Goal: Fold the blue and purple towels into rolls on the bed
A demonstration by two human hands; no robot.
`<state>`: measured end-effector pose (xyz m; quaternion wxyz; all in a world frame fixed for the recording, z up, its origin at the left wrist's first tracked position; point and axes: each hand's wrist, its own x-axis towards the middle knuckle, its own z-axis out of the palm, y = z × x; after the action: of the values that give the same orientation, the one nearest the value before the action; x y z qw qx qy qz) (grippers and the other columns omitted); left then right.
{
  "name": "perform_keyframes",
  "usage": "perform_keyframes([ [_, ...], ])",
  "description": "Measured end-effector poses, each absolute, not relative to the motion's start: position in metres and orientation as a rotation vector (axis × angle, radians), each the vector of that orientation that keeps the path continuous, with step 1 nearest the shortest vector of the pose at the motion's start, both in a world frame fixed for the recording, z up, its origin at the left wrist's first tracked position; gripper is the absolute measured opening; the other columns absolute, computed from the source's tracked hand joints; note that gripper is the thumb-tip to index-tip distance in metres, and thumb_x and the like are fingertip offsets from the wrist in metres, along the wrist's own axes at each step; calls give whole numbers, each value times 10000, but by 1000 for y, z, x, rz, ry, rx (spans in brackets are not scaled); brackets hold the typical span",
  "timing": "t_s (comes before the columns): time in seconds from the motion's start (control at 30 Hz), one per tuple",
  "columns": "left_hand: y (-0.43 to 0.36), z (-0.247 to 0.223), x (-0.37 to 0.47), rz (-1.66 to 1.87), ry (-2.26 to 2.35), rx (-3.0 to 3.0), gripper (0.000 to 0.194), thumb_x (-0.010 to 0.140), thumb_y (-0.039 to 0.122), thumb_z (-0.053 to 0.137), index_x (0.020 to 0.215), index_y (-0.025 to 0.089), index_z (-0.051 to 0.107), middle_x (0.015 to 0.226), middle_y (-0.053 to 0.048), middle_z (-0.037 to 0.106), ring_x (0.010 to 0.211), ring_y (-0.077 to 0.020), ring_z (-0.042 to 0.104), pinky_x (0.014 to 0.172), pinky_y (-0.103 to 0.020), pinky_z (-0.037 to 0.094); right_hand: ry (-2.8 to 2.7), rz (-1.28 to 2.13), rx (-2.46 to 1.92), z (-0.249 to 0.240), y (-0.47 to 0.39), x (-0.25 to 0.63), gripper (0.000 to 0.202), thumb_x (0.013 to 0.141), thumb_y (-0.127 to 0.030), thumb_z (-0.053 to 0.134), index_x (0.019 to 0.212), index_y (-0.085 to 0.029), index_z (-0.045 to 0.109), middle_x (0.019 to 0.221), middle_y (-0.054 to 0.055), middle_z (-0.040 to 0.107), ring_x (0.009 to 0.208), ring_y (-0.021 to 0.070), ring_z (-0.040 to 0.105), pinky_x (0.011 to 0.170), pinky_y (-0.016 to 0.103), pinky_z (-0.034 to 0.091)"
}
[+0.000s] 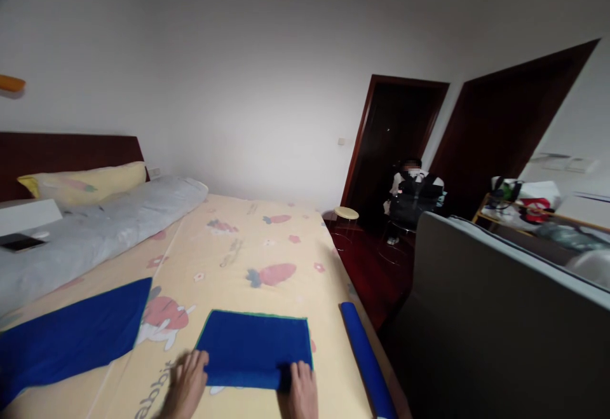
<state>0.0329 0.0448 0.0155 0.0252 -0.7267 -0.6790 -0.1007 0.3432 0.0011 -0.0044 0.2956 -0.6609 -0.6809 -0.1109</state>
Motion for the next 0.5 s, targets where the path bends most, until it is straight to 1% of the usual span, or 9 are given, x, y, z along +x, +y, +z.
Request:
perform_keyframes([
  [0.07, 37, 0, 71, -331, -1971, -2395, 483, 873, 109, 352, 1258, 255, 604, 1345, -75, 612, 1295, -222, 491, 1058, -382, 351, -1895, -251, -1647, -13, 5, 305, 216, 755, -160, 543, 943, -249, 600, 920, 43, 627, 887, 233, 571, 836, 361, 420],
  [0.1, 35, -6, 88, -333, -1923, -2462, 482, 875, 131, 375, 1281, 269, 595, 1368, -61, 605, 1304, -218, 491, 1069, -377, 359, -1929, -236, -1598, -17, 7, 288, 203, 777, -178, 541, 960, -249, 594, 931, 40, 625, 886, 226, 573, 835, 358, 425],
  [0.2, 34, -18, 110, -304, -1924, -2472, 484, 890, 183, 392, 1334, 269, 565, 1403, -53, 587, 1318, -231, 488, 1095, -403, 364, -1900, -259, -1562, -24, 13, 264, 195, 848, -227, 498, 1022, -249, 583, 977, 51, 628, 907, 225, 581, 833, 365, 438],
  [0.27, 38, -19, 90, -274, -1956, -2389, 471, 915, 183, 352, 1324, 236, 579, 1390, -75, 596, 1311, -237, 493, 1093, -412, 361, -1824, -281, -1618, -27, 12, 281, 184, 876, -231, 455, 1005, -241, 586, 963, 63, 626, 896, 234, 582, 807, 371, 443],
  [0.33, 43, -15, 50, -270, -1938, -2316, 457, 927, 167, 331, 1282, 221, 614, 1351, -88, 622, 1279, -238, 513, 1067, -412, 368, -1754, -257, -1690, -27, 8, 318, 185, 887, -235, 428, 973, -236, 593, 939, 70, 622, 869, 237, 583, 775, 371, 447],
  [0.43, 48, -4, -9, -327, -1863, -2251, 406, 939, 187, 352, 1200, 246, 658, 1264, -73, 667, 1200, -239, 545, 1007, -413, 376, -1687, -196, -1841, -22, -1, 376, 205, 899, -281, 410, 913, -241, 611, 899, 74, 630, 820, 242, 584, 731, 379, 448],
  [0.5, 50, 2, -25, -359, -1846, -2212, 378, 946, 200, 362, 1161, 250, 669, 1219, -71, 680, 1159, -240, 556, 987, -415, 370, -1649, -198, -1948, -15, -4, 394, 234, 893, -290, 400, 843, -245, 625, 847, 80, 639, 789, 254, 588, 718, 400, 448],
])
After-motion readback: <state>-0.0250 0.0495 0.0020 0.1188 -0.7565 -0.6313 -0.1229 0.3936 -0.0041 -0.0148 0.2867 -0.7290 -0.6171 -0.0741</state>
